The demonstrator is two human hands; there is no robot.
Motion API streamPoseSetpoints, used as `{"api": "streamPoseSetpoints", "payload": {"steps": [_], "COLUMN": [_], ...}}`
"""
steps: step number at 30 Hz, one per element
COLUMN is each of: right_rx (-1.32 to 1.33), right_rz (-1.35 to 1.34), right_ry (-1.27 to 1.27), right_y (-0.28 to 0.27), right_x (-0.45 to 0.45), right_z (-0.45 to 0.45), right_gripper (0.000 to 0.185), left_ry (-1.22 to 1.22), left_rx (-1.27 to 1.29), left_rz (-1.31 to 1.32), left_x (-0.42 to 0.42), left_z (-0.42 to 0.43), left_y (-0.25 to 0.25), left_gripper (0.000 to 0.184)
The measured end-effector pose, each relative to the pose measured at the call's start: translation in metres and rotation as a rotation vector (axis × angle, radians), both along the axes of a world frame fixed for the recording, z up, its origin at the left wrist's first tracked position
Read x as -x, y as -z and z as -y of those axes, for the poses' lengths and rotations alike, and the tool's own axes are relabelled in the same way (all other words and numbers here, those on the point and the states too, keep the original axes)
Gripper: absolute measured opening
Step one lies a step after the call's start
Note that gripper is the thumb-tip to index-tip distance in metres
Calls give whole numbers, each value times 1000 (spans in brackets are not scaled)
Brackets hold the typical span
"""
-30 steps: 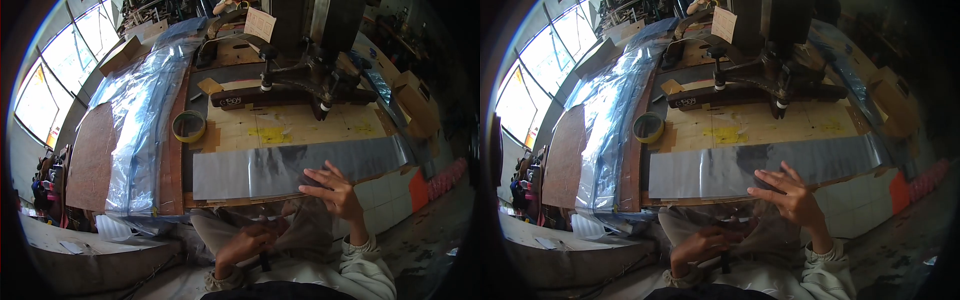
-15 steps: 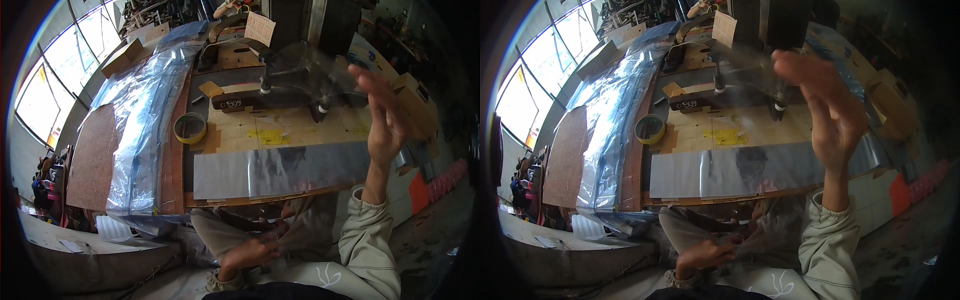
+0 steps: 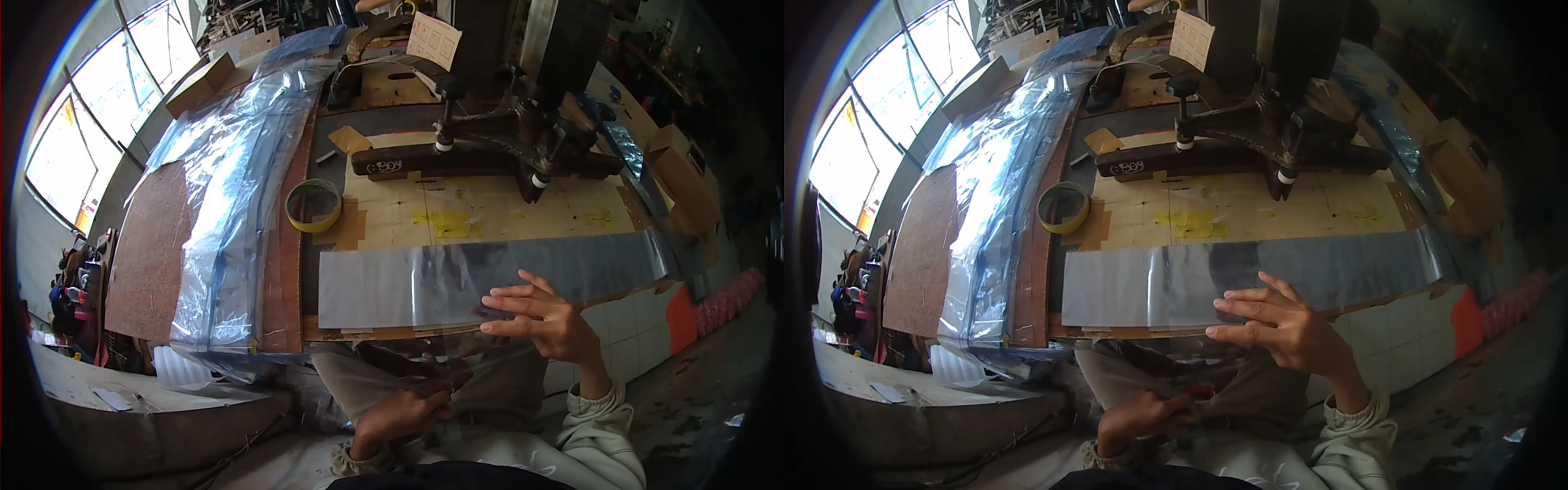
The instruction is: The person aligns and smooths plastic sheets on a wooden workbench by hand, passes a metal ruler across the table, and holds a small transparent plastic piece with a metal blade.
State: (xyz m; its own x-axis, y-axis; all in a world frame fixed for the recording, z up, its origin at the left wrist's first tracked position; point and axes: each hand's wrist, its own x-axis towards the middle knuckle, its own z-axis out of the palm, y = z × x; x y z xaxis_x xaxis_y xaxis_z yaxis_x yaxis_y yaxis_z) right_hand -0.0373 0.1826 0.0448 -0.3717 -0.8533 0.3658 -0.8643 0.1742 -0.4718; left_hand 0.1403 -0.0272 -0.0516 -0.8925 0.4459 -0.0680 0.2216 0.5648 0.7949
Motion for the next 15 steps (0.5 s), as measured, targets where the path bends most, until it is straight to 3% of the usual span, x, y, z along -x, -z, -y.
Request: {"api": "streamPoseSetpoints", "payload": {"steps": [3, 6, 9, 12, 15], "right_rx": [-5, 109, 159, 187, 227], "right_rz": [98, 248, 273, 292, 360], "right_ry": [-38, -127, -118, -153, -238], "right_y": [3, 11, 13, 15, 19], "right_x": [8, 19, 26, 35, 41], "right_z": [0, 0, 6, 10, 13], "right_gripper": [46, 46, 47, 46, 43], "left_ry": [-24, -200, -521, -680, -589], "left_rx": [-96, -217, -314, -413, -390], "left_rz": [-131, 4, -269, 29, 17], "left_x": [4, 7, 17, 21, 27], "left_z": [-4, -12, -24, -30, -32], "left_y": [10, 0, -10, -19, -30], "left_gripper": [31, 46, 39, 37, 30]}}
